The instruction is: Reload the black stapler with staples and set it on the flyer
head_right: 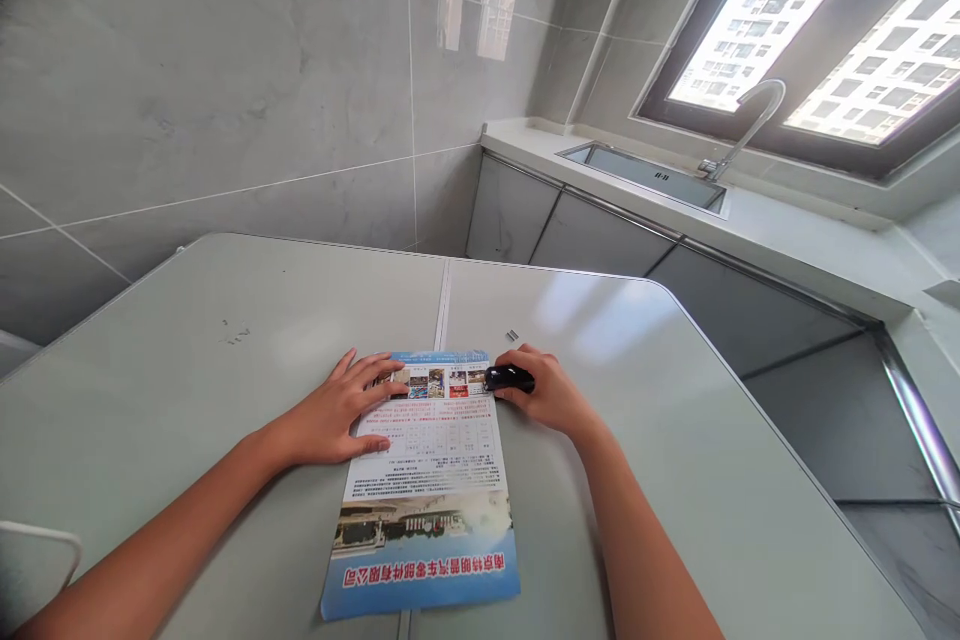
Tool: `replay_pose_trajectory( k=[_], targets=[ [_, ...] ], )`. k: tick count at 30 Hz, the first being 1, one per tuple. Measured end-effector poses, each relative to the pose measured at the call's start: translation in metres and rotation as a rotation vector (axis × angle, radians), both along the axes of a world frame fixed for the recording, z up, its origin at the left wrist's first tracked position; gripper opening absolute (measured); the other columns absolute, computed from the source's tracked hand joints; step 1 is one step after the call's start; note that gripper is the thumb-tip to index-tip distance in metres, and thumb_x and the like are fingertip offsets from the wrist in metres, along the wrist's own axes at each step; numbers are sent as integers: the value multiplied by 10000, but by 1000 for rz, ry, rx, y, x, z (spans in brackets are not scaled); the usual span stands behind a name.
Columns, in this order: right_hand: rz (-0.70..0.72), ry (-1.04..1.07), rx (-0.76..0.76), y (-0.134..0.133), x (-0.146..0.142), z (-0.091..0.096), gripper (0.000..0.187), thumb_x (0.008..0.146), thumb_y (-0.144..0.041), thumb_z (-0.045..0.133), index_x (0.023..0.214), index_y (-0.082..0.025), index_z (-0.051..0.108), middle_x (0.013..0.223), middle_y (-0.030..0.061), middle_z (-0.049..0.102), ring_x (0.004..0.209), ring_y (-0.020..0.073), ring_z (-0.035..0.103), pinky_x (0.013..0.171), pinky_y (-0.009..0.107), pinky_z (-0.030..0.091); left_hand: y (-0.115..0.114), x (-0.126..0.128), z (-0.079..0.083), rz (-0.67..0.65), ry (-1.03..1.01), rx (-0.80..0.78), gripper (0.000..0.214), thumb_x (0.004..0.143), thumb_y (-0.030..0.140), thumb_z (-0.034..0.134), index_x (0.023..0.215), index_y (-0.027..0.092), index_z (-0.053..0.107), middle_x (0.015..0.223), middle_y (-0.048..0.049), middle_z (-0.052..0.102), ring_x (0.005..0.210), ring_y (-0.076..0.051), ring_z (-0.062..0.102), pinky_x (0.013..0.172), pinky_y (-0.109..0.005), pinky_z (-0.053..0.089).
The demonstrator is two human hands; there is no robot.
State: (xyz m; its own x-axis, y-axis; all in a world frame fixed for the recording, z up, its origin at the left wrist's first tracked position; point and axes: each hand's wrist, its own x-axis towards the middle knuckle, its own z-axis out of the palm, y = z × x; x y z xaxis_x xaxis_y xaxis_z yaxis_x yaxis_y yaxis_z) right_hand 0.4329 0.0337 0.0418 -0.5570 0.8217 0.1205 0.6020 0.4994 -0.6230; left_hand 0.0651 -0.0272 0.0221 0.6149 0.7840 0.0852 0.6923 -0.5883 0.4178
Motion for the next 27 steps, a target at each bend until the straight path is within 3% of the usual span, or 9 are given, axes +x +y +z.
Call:
replay_pose_trajectory(
  k=[4,10,17,23,27],
  targets=[
    [42,-76,34,-3,-4,3,292,892,-259,686,1183,-274,674,980,53,656,891,222,634,859,390,512,0,0,1,-1,13,-17,632,833,534,757,1399,330,563,1554,-124,469,1495,-416,340,1197,-752,132],
    [3,-151,32,-3,-7,0,251,857,-386,765,1067,-267,698,916,38,652,841,220,626,865,398,497,-1,-1,1,-11,7,-6,641,833,524,759,1414,340,561,1554,-118,476,1487,-409,358,1206,-738,132],
    [59,-160,84,-2,-9,-3,209,873,-352,761,1032,-257,663,913,41,712,879,245,637,886,418,452,-2,1,0,-21,-8,2,642,824,513,770,1407,341,564,1547,-119,487,1485,-416,361,1207,-734,136],
    [-7,-122,116,-7,-18,0,182,943,-298,663,1116,-262,623,1043,51,712,956,250,627,882,406,449,-5,7,3,-56,8,-14,640,828,523,759,1402,326,557,1541,-113,501,1486,-423,350,1204,-734,134],
    [58,-53,107,-8,-22,0,284,993,-273,580,1276,-269,597,1103,74,703,1015,260,620,898,411,462,-7,10,5,-47,4,0,634,829,520,758,1400,326,559,1526,-113,514,1475,-421,367,1206,-729,140]
  ],
)
